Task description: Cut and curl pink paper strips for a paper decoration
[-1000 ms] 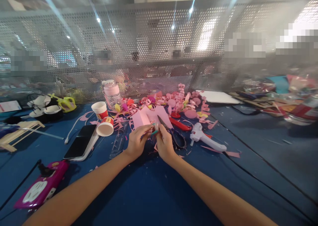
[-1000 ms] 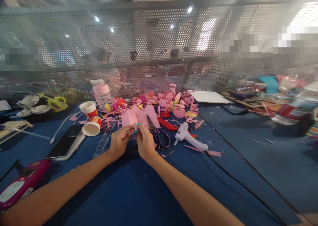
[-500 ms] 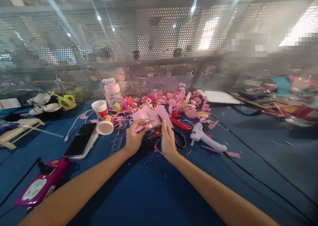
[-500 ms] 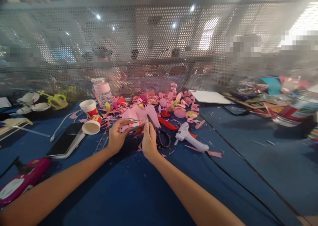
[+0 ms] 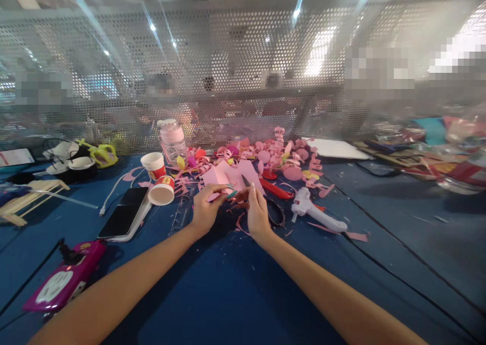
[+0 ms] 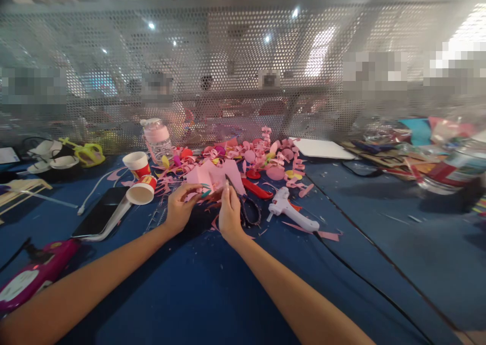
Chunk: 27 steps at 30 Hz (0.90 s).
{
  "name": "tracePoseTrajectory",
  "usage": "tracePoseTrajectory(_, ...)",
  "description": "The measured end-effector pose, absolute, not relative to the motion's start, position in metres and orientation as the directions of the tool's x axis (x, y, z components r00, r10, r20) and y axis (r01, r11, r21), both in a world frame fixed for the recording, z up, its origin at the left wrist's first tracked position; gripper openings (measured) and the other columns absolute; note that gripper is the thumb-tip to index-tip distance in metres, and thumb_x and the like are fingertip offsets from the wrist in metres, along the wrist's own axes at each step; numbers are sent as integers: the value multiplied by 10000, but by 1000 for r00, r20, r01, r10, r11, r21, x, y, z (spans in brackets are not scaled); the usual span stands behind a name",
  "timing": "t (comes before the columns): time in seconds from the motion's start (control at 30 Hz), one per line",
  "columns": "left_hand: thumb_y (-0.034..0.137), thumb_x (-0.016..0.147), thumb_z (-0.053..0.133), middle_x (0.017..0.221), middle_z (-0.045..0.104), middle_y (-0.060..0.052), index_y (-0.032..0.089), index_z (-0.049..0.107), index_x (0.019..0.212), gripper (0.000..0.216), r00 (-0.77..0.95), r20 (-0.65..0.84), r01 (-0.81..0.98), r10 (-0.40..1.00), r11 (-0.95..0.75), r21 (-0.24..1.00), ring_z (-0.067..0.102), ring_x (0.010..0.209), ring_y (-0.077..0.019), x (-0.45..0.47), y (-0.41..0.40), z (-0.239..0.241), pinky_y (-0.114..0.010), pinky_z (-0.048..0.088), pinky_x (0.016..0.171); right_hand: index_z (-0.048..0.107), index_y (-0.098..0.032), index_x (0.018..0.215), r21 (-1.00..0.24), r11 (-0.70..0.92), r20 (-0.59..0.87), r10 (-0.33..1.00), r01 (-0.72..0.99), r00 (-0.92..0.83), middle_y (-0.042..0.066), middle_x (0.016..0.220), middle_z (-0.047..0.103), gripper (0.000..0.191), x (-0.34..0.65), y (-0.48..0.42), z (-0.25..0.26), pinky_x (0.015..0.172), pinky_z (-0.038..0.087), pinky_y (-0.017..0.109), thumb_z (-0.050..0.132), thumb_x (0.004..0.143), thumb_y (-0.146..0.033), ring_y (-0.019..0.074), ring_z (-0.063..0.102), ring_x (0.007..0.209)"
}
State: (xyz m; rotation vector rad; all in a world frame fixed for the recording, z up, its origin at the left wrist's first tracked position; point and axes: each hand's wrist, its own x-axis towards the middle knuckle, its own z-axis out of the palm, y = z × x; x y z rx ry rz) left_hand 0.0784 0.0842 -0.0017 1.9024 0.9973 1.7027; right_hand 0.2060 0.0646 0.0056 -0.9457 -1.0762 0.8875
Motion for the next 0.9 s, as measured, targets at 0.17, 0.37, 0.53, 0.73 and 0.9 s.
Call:
tracePoseTrajectory(0.17,295,822,540,841,580,-31,202,653,946,192,30,711,378,702,-667,642,565,753,-135,74,88,2,-264,472,701,484,-210,667,-920,383,351,899,-81,264,8,603,547,376,210,67,6,540,469,302,357,851,-513,150,536,549)
tracePoseTrajectory(0.37,229,818,523,855,549,-50,167,628,964,190,-30,657,633,754,-494,596,550,694,-145,55,110,10,-279,457,680,457,-213,697,-891,448,446,841,66,305,3,637,534,321,217,73,0,569,437,298,341,880,-450,149,518,573)
tracePoseTrajectory(0.53,241,768,569,908,568,-97,167,630,883,151,18,591,846,807,-327,421,538,906,-259,40,123,17,-401,424,816,450,-204,706,-864,442,497,826,241,267,-10,624,501,272,217,72,1,564,390,283,366,880,-394,141,485,567)
tracePoseTrajectory(0.73,374,746,580,1240,437,-153,147,413,1240,568,277,553,785,786,-516,341,356,1216,-288,50,117,8,-446,306,997,466,-194,783,-738,492,617,770,462,165,29,713,543,155,216,67,5,655,403,312,391,866,-300,174,521,692)
tracePoseTrajectory(0.9,184,727,531,1438,207,-184,148,206,1372,722,510,418,681,752,-650,338,159,1339,-292,58,115,-6,-461,278,1028,475,-198,812,-593,568,718,694,571,54,61,789,536,116,216,64,4,699,413,339,383,857,-254,198,516,775)
